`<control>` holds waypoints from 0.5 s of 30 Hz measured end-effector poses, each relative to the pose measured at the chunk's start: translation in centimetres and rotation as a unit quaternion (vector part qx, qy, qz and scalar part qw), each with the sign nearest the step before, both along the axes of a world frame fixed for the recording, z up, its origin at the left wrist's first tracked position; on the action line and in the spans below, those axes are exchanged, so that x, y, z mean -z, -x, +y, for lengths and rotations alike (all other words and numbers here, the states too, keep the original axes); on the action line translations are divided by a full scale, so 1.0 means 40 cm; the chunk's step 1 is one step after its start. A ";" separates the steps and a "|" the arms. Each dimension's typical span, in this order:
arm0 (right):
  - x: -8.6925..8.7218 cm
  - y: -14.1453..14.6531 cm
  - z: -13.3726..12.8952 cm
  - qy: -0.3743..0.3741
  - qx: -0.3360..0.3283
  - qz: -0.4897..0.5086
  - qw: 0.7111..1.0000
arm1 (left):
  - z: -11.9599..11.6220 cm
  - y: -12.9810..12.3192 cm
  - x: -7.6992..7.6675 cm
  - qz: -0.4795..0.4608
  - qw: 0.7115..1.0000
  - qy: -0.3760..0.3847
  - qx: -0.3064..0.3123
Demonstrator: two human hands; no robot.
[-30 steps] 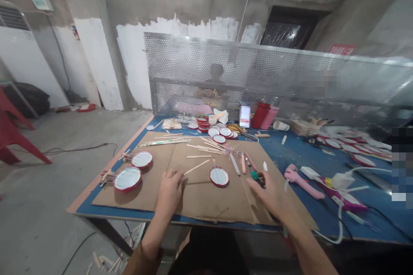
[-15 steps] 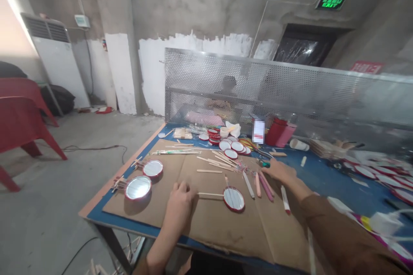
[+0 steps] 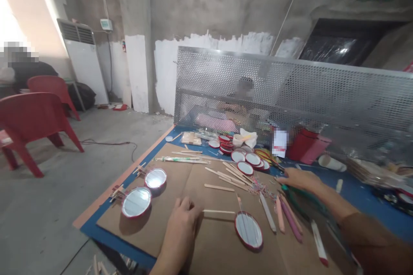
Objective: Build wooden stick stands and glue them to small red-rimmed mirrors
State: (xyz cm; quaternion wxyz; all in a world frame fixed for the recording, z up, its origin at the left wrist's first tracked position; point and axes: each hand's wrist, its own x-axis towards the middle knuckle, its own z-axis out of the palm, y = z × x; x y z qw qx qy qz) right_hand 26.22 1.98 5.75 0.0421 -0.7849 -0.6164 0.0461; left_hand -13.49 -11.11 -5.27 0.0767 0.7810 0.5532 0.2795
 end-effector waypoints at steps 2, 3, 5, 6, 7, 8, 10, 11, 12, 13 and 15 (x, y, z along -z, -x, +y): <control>-0.047 0.068 0.043 0.006 -0.086 0.017 0.996 | 0.000 0.005 0.012 -0.004 1.000 -0.011 0.009; -0.068 0.112 0.069 0.003 -0.132 0.029 0.991 | -0.001 0.007 0.017 -0.008 1.000 -0.013 0.012; -0.100 0.218 0.123 0.008 -0.214 0.055 0.975 | -0.004 0.009 0.022 -0.017 1.000 -0.017 0.016; -0.109 0.276 0.151 0.012 -0.250 0.066 0.966 | -0.006 0.008 0.022 -0.021 0.999 -0.020 0.016; -0.115 0.337 0.178 0.013 -0.285 0.075 0.956 | -0.010 0.006 0.020 -0.025 0.999 -0.024 0.014; -0.117 0.397 0.206 0.007 -0.313 0.080 0.946 | -0.013 0.003 0.017 -0.028 0.999 -0.029 0.005; -0.116 0.505 0.263 -0.014 -0.355 0.089 0.931 | -0.020 -0.002 0.006 -0.034 0.999 -0.034 -0.009; -0.113 0.550 0.294 -0.033 -0.368 0.093 0.925 | -0.023 -0.005 0.001 -0.038 0.999 -0.033 -0.011; -0.110 0.585 0.325 -0.050 -0.371 0.096 0.922 | -0.026 -0.006 -0.004 -0.041 0.999 -0.032 -0.011; -0.106 0.609 0.357 -0.068 -0.365 0.095 0.924 | -0.028 -0.006 -0.009 -0.045 0.999 -0.029 -0.011; -0.094 0.628 0.420 -0.093 -0.326 0.086 0.937 | -0.030 -0.005 -0.014 -0.053 0.998 -0.021 -0.009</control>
